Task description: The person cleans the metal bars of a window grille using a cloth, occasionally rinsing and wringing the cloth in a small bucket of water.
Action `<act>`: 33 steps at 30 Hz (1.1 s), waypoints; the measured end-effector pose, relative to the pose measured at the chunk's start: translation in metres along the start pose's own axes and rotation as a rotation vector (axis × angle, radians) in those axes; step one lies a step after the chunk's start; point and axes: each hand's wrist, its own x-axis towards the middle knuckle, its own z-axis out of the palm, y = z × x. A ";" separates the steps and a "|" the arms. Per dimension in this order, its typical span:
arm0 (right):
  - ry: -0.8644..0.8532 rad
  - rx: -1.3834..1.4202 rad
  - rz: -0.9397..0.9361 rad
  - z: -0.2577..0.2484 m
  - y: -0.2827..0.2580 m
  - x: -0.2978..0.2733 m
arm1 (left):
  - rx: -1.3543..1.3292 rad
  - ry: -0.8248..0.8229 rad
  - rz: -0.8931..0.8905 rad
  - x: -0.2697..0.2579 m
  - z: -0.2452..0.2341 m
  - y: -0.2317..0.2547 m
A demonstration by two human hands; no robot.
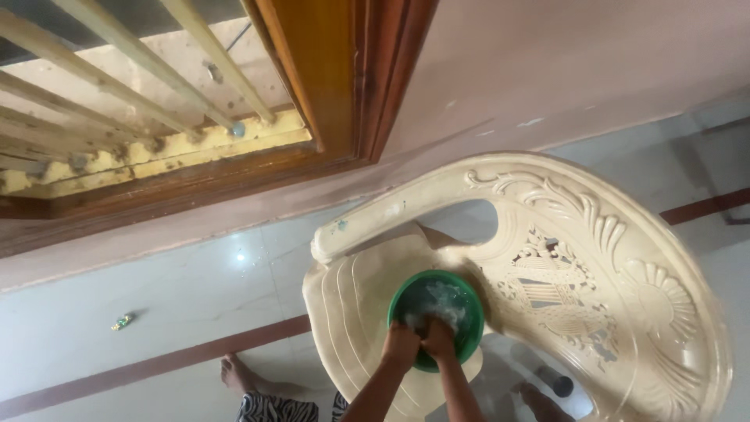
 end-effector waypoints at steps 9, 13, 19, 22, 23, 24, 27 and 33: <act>0.096 0.546 0.467 -0.072 0.017 -0.080 | -0.521 0.593 0.178 -0.044 -0.061 0.008; 0.175 0.576 0.339 -0.140 -0.004 -0.119 | -0.549 0.519 0.479 -0.069 -0.084 0.035; 0.207 0.639 0.208 -0.176 -0.036 -0.123 | -0.661 0.228 0.281 -0.075 -0.107 0.059; 0.186 0.793 0.152 -0.157 -0.023 -0.116 | -0.781 0.349 0.329 -0.071 -0.110 0.055; 0.183 0.801 0.156 -0.146 -0.019 -0.113 | -0.778 0.343 0.323 -0.071 -0.109 0.055; 0.277 0.873 0.013 -0.136 -0.015 -0.108 | -0.792 0.305 0.248 -0.067 -0.113 0.055; 0.407 0.769 -0.122 -0.110 -0.014 -0.093 | -0.837 0.261 0.184 -0.061 -0.116 0.056; 0.120 0.931 0.532 -0.075 -0.032 -0.061 | -0.989 0.400 0.216 -0.032 -0.090 0.057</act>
